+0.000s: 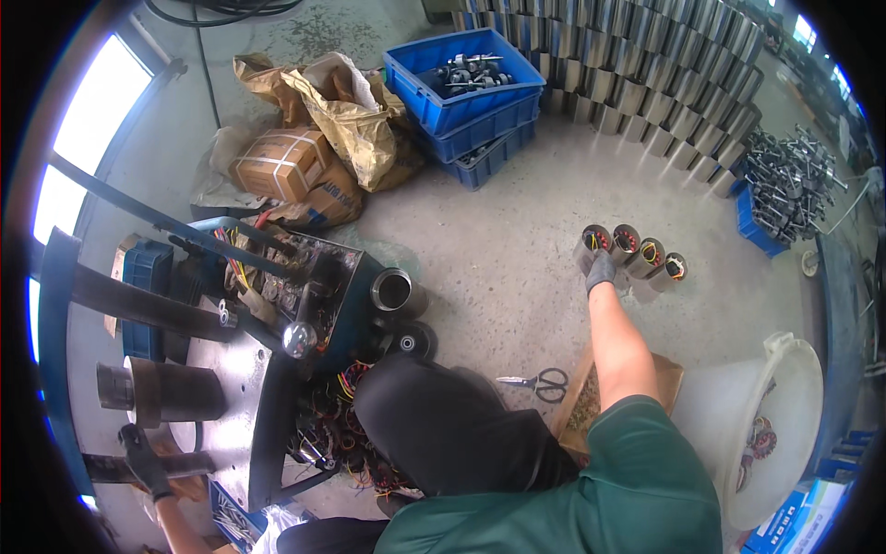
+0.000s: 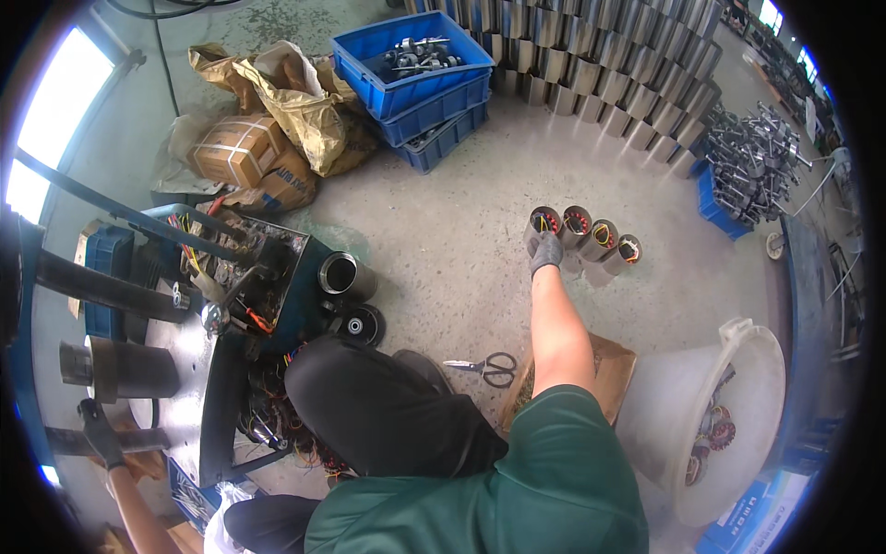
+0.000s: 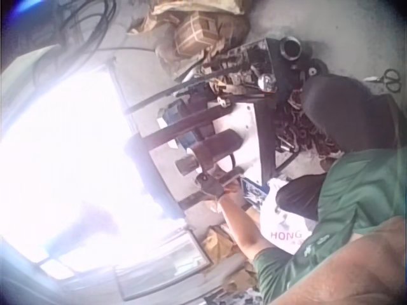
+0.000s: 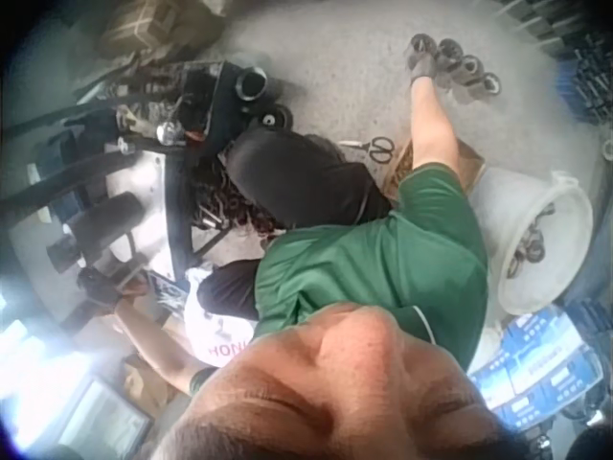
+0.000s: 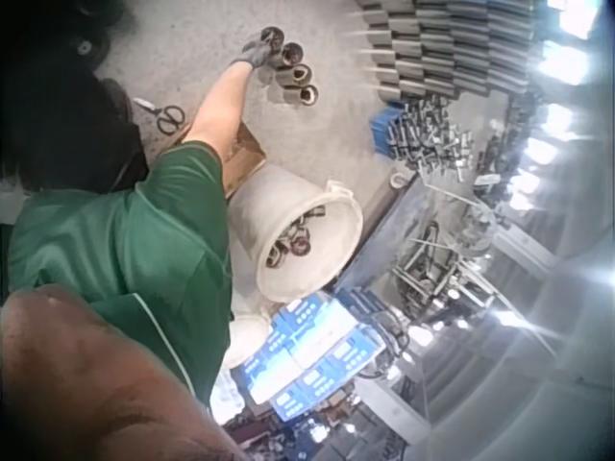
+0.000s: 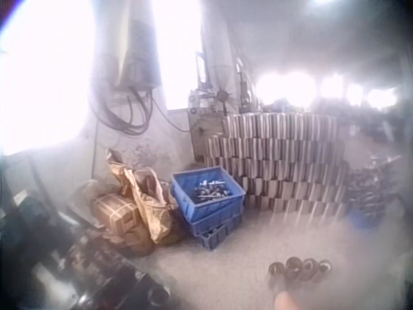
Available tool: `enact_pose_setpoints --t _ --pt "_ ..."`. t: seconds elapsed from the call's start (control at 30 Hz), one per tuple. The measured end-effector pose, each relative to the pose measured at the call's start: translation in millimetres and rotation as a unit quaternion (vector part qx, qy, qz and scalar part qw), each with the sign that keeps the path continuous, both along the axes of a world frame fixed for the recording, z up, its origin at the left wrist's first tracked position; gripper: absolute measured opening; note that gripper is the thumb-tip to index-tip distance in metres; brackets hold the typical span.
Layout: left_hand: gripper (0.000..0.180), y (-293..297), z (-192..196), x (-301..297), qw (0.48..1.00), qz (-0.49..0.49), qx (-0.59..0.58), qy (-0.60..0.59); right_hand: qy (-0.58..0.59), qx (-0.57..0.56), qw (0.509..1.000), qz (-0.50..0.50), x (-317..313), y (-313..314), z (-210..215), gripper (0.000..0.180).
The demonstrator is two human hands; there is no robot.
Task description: Pressing electrical components into metal cylindrical tubes using a manual press.
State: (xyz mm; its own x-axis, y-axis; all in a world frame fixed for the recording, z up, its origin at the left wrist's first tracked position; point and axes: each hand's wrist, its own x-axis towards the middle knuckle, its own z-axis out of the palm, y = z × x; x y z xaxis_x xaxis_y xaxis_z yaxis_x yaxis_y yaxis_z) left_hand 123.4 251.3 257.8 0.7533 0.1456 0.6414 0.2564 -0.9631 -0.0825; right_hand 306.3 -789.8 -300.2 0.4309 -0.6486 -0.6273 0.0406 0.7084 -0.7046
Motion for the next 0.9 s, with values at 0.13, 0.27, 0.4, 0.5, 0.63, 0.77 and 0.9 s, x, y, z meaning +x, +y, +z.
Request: enact_pose_setpoints --t 0.13,0.27,0.4,0.5,0.63,0.77,0.9 --pt "0.009 -62.5 -52.7 -9.4 0.972 -0.168 -0.162 -0.034 -0.043 0.005 0.999 -0.003 8.2 -48.2 -18.1 0.038" --pt "0.009 -142.8 -105.5 -67.2 0.923 -0.129 -0.363 0.004 -0.05 -0.006 0.998 0.043 15.8 -23.2 -9.3 0.032" --pt "0.023 -254.8 -151.7 -98.6 0.916 -0.212 -0.295 0.171 -0.006 -0.053 0.987 0.15 8.8 -4.1 -26.8 0.03" --pt "0.024 -303.2 -180.2 -79.0 0.871 -0.316 -0.167 0.336 0.041 -0.165 0.943 0.284 -17.3 -63.1 -33.9 0.032" --pt "0.035 -301.6 -192.4 -96.1 0.84 -0.333 -0.156 0.4 0.059 -0.161 0.839 0.516 -7.6 75.1 -11.4 0.045" --pt "0.02 -286.5 -211.3 -95.4 0.86 -0.266 -0.159 0.405 0.009 -0.194 0.734 0.651 28.2 181.6 109.1 0.056" --pt "0.016 -279.9 -225.4 -86.0 0.876 -0.168 -0.219 0.396 -0.048 -0.334 0.528 0.779 58.5 302.9 242.9 0.037"
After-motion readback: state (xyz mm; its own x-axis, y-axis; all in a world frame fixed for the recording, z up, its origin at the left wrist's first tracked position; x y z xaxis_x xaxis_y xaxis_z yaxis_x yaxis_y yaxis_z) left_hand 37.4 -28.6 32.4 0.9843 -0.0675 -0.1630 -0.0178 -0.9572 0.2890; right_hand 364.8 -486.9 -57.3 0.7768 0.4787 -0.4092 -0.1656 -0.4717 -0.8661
